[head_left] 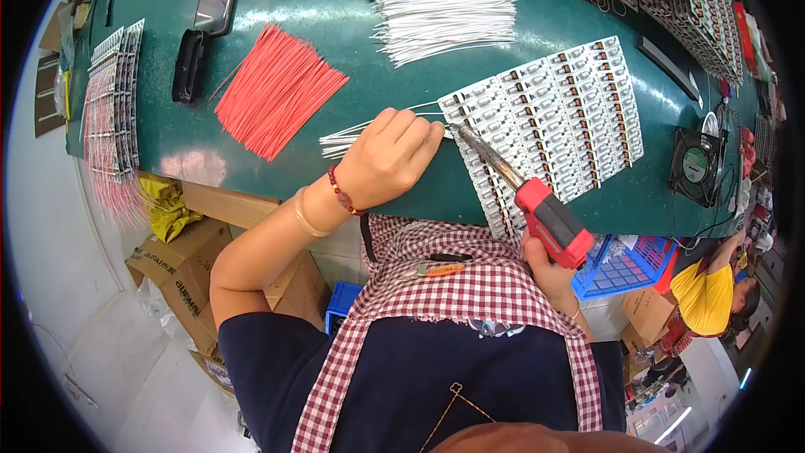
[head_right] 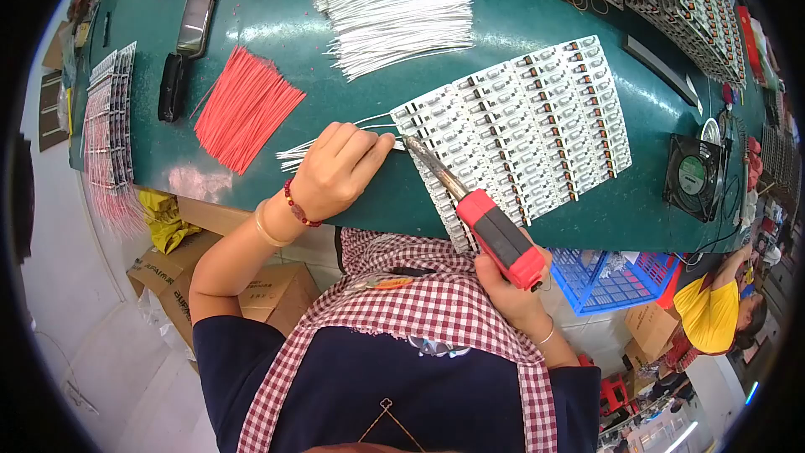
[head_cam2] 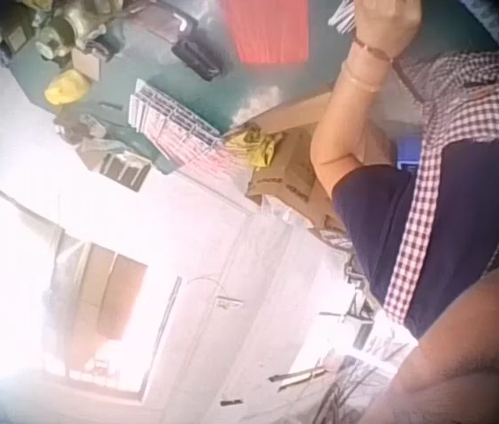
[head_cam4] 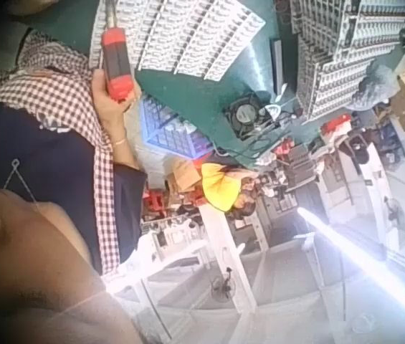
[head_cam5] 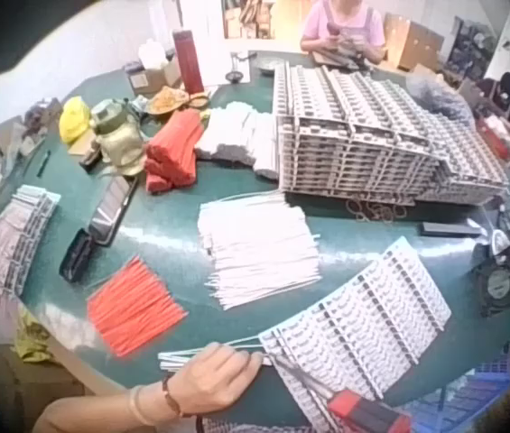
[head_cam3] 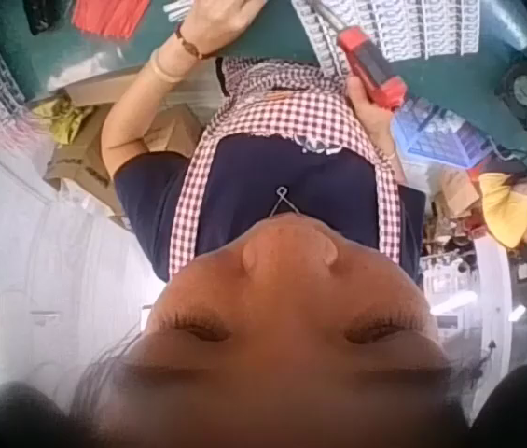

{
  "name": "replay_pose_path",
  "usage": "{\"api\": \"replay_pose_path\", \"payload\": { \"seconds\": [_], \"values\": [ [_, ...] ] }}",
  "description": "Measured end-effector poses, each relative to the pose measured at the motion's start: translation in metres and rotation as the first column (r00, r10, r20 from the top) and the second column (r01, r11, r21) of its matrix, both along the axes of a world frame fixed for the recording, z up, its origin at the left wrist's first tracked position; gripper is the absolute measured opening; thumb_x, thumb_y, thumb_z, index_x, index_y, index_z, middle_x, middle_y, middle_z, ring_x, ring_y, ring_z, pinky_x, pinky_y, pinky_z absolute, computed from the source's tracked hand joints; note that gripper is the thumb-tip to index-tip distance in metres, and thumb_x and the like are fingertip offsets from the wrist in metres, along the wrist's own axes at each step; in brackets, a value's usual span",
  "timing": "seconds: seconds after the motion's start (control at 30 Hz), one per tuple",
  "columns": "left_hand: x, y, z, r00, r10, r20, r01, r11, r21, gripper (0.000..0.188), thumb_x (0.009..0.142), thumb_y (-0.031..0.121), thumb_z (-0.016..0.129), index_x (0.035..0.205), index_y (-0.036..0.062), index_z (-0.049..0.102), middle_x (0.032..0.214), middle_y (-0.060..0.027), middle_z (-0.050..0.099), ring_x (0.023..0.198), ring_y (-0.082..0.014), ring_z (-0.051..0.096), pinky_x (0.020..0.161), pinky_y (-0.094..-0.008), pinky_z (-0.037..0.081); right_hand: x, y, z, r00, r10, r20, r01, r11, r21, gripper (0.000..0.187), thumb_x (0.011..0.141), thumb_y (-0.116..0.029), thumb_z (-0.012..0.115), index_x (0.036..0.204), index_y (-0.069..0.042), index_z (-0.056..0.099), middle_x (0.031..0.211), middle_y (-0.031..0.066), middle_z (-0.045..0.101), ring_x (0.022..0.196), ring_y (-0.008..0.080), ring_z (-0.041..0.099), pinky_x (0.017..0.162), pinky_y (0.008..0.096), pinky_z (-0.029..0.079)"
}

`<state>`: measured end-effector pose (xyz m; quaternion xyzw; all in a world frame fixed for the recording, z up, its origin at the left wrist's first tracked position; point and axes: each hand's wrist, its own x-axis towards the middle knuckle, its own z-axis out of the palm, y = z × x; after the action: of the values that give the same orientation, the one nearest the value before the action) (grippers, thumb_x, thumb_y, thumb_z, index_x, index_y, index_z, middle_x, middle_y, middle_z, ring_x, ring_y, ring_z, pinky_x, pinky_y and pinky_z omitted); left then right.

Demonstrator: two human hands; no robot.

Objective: The person solders white wires and red wires onto an LED board assembly with a soldering iron.

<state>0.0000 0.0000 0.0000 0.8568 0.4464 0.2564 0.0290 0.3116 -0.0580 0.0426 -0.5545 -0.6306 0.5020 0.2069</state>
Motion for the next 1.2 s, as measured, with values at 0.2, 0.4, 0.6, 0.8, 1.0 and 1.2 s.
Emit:
{"api": "replay_pose_path", "payload": {
  "seconds": [0.2, 0.4, 0.6, 0.8, 1.0, 1.2],
  "values": [
    [0.003, 0.001, -0.001, 1.000, -0.008, 0.014, 0.008, 1.000, 0.003, 0.031, 0.071, 0.001, 0.066, 0.102, -0.0066, 0.067, 0.084, -0.0089, 0.052, 0.071, -0.0208, 0.052, 0.063, -0.0323, 0.044, 0.006, -0.003, 0.002, 0.998, -0.056, 0.038, 0.057, 0.998, -0.039, 0.017, 0.079, -0.007, 0.074, 0.094, -0.002, 0.069, 0.084, 0.0109, 0.066, 0.071, 0.0230, 0.066, 0.063, 0.0319, 0.051],
    [0.004, 0.001, -0.001, 1.000, -0.006, 0.016, 0.006, 1.000, 0.000, 0.032, 0.071, 0.000, 0.065, 0.102, -0.0071, 0.066, 0.084, -0.0090, 0.052, 0.071, -0.0211, 0.052, 0.063, -0.0324, 0.044, 0.008, -0.008, 0.003, 0.992, -0.126, 0.022, 0.128, 0.986, -0.109, 0.016, 0.080, -0.009, 0.074, 0.093, -0.001, 0.069, 0.084, 0.0099, 0.066, 0.070, 0.0220, 0.066, 0.062, 0.0311, 0.051],
    [0.003, 0.000, -0.003, 1.000, 0.002, 0.011, -0.002, 1.000, 0.016, 0.031, 0.072, 0.000, 0.065, 0.102, -0.0073, 0.066, 0.082, -0.0088, 0.051, 0.070, -0.0211, 0.052, 0.062, -0.0324, 0.044, -0.004, 0.000, 0.005, 0.998, -0.064, 0.017, 0.064, 0.998, -0.016, 0.016, 0.079, -0.006, 0.073, 0.093, -0.001, 0.068, 0.083, 0.0095, 0.066, 0.068, 0.0212, 0.066, 0.061, 0.0314, 0.051],
    [0.003, 0.000, -0.001, 1.000, 0.001, 0.002, -0.001, 1.000, 0.012, 0.030, 0.072, 0.000, 0.065, 0.101, -0.0073, 0.066, 0.082, -0.0085, 0.050, 0.070, -0.0208, 0.051, 0.062, -0.0322, 0.044, 0.003, -0.005, 0.004, 0.996, -0.013, 0.091, 0.011, 1.000, 0.021, 0.016, 0.079, -0.003, 0.072, 0.095, -0.001, 0.069, 0.084, 0.0105, 0.066, 0.070, 0.0224, 0.066, 0.062, 0.0314, 0.051],
    [0.003, 0.000, 0.000, 1.000, 0.003, -0.020, -0.003, 1.000, 0.011, 0.029, 0.073, 0.000, 0.066, 0.100, -0.0066, 0.066, 0.081, -0.0079, 0.050, 0.070, -0.0202, 0.052, 0.062, -0.0315, 0.043, 0.009, -0.011, 0.001, 0.993, -0.114, -0.016, 0.114, 0.993, -0.004, 0.018, 0.085, -0.013, 0.073, 0.098, -0.001, 0.069, 0.087, 0.0105, 0.066, 0.076, 0.0237, 0.067, 0.067, 0.0336, 0.052],
    [0.001, 0.000, 0.002, 0.999, 0.022, -0.046, -0.020, 0.999, 0.036, 0.029, 0.073, 0.002, 0.067, 0.100, -0.0043, 0.068, 0.085, -0.0076, 0.055, 0.071, -0.0197, 0.055, 0.064, -0.0302, 0.045, 0.011, -0.014, 0.004, 0.990, -0.126, -0.062, 0.122, 0.990, -0.074, 0.020, 0.087, -0.018, 0.073, 0.098, -0.002, 0.069, 0.090, 0.0090, 0.067, 0.078, 0.0208, 0.066, 0.069, 0.0331, 0.052]
  ]
}}
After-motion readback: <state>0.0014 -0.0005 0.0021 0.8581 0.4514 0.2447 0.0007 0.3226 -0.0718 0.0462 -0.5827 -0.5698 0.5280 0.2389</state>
